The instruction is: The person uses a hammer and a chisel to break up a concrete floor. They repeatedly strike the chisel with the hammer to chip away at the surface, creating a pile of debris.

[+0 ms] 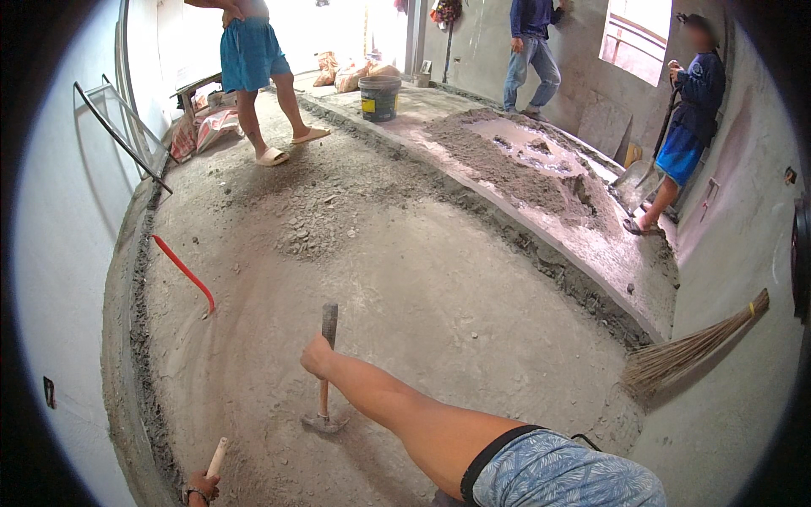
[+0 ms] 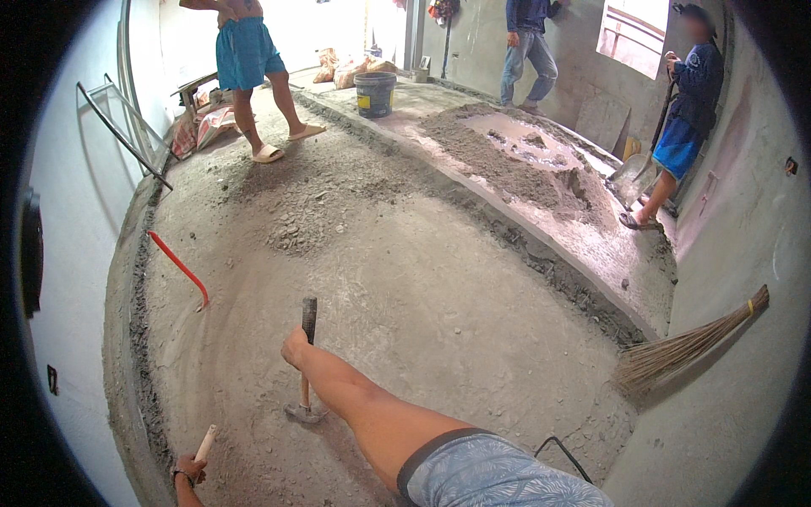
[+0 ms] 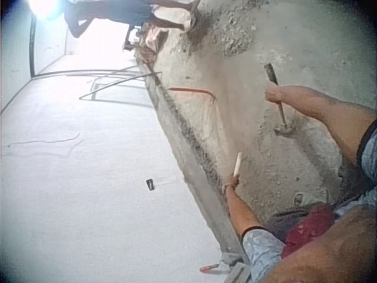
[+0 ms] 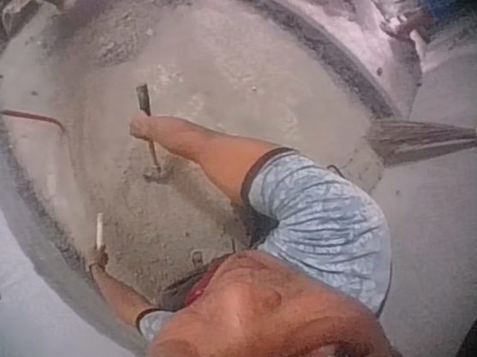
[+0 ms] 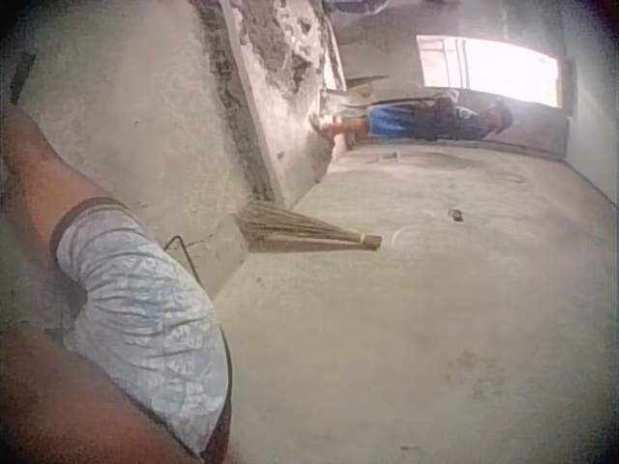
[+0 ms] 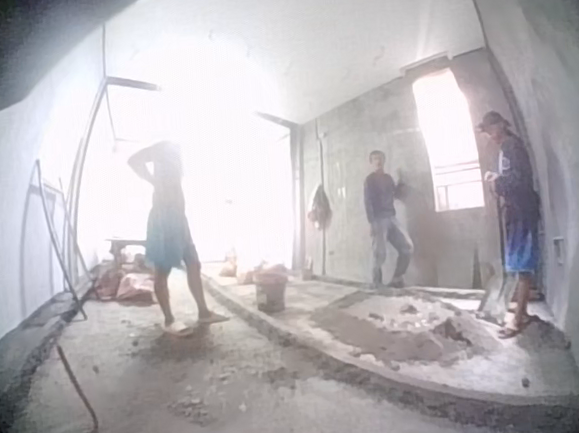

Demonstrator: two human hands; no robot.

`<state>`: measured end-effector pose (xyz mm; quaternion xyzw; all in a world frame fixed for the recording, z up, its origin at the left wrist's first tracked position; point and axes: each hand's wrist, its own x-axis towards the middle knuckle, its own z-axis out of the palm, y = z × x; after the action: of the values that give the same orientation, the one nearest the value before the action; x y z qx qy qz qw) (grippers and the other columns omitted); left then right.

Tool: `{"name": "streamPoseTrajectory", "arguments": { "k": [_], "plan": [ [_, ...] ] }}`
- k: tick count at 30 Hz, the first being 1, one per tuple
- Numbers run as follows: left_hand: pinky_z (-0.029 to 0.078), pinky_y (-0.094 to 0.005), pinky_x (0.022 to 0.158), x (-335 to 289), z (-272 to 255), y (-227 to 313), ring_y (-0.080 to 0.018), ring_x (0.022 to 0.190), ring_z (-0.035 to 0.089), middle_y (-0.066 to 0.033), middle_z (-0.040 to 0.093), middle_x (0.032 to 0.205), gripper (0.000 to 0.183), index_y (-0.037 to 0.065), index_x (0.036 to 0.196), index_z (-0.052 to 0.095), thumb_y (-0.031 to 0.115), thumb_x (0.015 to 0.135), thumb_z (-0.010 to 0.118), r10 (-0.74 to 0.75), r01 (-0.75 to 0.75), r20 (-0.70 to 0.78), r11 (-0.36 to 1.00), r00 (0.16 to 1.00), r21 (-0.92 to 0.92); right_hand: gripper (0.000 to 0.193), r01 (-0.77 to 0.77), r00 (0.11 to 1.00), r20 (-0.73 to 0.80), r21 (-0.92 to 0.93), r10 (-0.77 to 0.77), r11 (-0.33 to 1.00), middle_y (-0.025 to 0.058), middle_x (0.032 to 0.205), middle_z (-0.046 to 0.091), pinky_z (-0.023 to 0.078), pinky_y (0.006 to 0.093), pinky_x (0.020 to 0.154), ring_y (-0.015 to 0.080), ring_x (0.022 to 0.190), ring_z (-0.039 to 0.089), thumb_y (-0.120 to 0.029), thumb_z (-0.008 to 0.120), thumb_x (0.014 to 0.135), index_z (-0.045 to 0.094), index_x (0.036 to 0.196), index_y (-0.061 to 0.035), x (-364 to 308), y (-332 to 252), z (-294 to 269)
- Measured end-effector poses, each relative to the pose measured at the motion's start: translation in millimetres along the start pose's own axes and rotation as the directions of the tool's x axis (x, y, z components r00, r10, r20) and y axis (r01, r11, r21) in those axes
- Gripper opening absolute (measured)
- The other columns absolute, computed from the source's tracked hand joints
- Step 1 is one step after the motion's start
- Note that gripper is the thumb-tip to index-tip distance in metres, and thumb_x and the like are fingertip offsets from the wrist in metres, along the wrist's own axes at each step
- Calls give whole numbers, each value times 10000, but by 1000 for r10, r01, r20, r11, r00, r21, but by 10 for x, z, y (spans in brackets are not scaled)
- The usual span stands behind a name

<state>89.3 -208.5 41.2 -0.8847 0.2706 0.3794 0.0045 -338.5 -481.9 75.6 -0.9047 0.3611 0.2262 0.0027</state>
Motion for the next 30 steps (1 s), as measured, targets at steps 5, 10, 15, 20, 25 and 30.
{"name": "streamPoseTrajectory", "arguments": {
  "k": [5, 10, 15, 20, 25, 30],
  "plan": [
    [509, -372, 474, 77, -2, -60, -202, 524, 620, -119, 654, 694, 327, -5, 1193, 596, 140, 906, 654, 37, -36, 40, 998, 999, -47, 324, -2, 998, 67, -35, 4, 999, -14, 1190, 674, 422, 434, 847, 232, 1135, 607, -293, 721, 821, 718, 1138, -227, -62, -16, -76],
    [513, -374, 477, 87, 10, -39, -207, 536, 623, -130, 651, 706, 319, -11, 1194, 583, 133, 915, 641, -18, 20, 25, 999, 1000, -47, 314, -15, 999, 36, -10, 15, 1000, -4, 1185, 678, 422, 442, 850, 233, 1134, 610, -288, 716, 821, 722, 1130, -233, -98, -20, -102],
    [514, -374, 482, -185, 10, 167, -204, 537, 623, -134, 654, 710, 331, 3, 1213, 589, 132, 913, 643, -47, 47, -13, 999, 999, -22, 322, 14, 998, 54, -28, -13, 1000, 4, 1176, 682, 422, 437, 852, 239, 1121, 617, -296, 733, 806, 727, 1120, -222, -75, 1, -88],
    [492, -361, 484, -406, 30, 386, -189, 529, 612, -123, 656, 702, 339, 11, 1197, 611, 164, 900, 664, -77, 85, -92, 992, 993, 92, 340, 6, 997, 73, 0, -6, 1000, 17, 1183, 678, 421, 431, 863, 247, 1129, 612, -292, 749, 795, 726, 1122, -202, -53, 8, -79],
    [477, -344, 490, -411, 22, 400, -170, 535, 590, -80, 665, 723, 346, 26, 1172, 625, 188, 875, 698, -29, 34, -125, 999, 992, 40, 319, 1, 999, 41, -8, -1, 1000, 18, 1194, 674, 426, 430, 857, 251, 1129, 613, -280, 733, 809, 727, 1119, -210, -93, -1, -105],
    [503, -347, 531, -344, -1, 338, -181, 587, 617, -87, 673, 753, 378, 32, 1069, 660, 184, 759, 813, 49, 0, -189, 969, 981, 248, 317, 14, 998, 58, 6, -15, 1000, 26, 1178, 676, 423, 434, 857, 249, 1114, 615, -273, 730, 809, 724, 1117, -196, -138, 9, -135]
  ]
}}
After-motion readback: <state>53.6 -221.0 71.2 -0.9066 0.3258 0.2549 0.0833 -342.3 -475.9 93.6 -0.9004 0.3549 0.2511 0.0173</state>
